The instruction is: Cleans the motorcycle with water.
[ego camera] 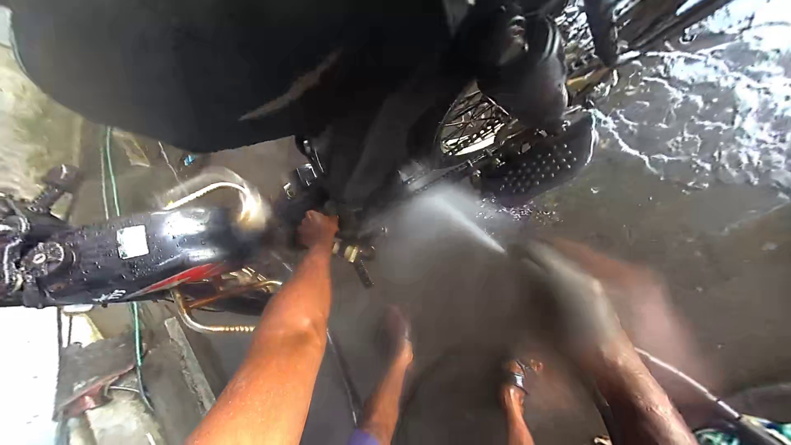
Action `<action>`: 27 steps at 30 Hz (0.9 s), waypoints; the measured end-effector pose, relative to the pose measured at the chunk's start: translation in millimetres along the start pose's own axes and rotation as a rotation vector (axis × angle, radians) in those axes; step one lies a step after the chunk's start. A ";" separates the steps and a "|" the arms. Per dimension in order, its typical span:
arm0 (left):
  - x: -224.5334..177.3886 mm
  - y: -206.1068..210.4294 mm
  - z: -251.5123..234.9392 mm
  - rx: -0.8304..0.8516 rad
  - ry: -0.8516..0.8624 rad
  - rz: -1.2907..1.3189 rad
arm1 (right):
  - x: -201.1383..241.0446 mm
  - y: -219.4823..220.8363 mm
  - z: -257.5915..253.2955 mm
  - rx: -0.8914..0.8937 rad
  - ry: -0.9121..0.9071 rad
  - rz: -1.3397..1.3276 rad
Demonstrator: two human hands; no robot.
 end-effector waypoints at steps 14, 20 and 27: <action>20.7 10.6 -9.6 -0.285 0.136 0.263 | -30.2 0.4 15.9 -0.112 0.020 0.005; 21.7 10.7 -9.7 -0.267 0.122 0.204 | -27.0 21.6 1.0 -0.069 -0.012 0.033; 29.5 6.7 -0.9 -0.182 -0.032 0.373 | -15.9 24.7 -10.1 -0.035 -0.037 0.040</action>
Point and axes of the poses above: each hand's wrist, its own z-axis away from the middle knuckle, its own y-axis out of the palm, x = y × z, the point moved 10 cm from there along -z, towards the middle knuckle, and after that the axes turned 15 degrees about x, right-handed, at the moved point
